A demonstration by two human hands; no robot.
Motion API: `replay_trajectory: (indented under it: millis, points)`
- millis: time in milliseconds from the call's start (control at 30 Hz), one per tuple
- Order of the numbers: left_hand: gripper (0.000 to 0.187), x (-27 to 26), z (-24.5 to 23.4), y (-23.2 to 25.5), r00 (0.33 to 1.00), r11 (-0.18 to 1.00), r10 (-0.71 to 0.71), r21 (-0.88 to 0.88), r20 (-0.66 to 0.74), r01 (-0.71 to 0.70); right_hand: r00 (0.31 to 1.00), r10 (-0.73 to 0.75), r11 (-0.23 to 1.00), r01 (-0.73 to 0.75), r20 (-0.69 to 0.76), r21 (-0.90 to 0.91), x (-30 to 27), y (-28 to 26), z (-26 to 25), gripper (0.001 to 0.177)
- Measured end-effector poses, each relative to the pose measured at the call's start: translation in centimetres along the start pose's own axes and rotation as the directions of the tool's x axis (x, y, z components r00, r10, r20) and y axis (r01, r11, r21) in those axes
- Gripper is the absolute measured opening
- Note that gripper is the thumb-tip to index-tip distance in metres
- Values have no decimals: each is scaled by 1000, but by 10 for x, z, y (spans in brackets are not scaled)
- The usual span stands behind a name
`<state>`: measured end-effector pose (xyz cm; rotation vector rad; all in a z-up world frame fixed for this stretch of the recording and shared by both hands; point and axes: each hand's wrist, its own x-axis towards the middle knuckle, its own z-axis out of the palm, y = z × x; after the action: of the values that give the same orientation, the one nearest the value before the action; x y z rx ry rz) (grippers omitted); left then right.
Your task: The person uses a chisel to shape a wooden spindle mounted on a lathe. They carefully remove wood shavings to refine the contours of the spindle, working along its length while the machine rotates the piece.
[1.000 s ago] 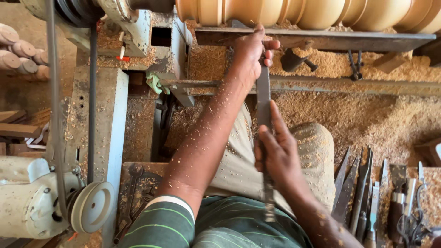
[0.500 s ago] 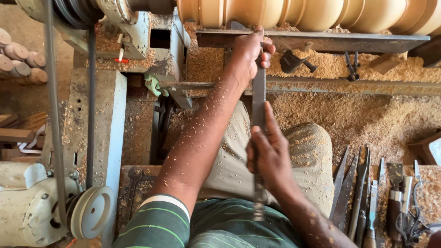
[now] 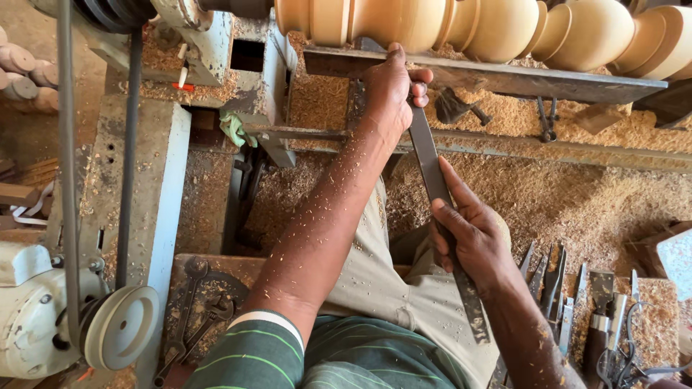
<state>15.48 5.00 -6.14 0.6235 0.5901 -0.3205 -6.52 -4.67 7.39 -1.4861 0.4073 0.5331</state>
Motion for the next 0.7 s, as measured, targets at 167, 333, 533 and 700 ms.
replay_trajectory:
  millis: [167, 333, 533, 700]
  points:
    - [32, 2, 2, 0, 999, 1000, 8, 3, -38, -8, 1000, -3, 1000, 4, 12, -20, 4, -6, -9, 67]
    - [36, 4, -2, 0, 1000, 999, -7, -33, 15, 7, 999, 34, 995, -35, -7, -89, 3, -17, -13, 68]
    - [40, 6, 1, 0, 1000, 1000, 1, -30, 8, 0, 999, 18, 994, -14, 38, -110, 11, -20, -23, 70]
    - [46, -2, -6, 2, 999, 999, 5, 42, 43, -7, 999, 24, 976, -30, -31, -217, 6, -12, -10, 67]
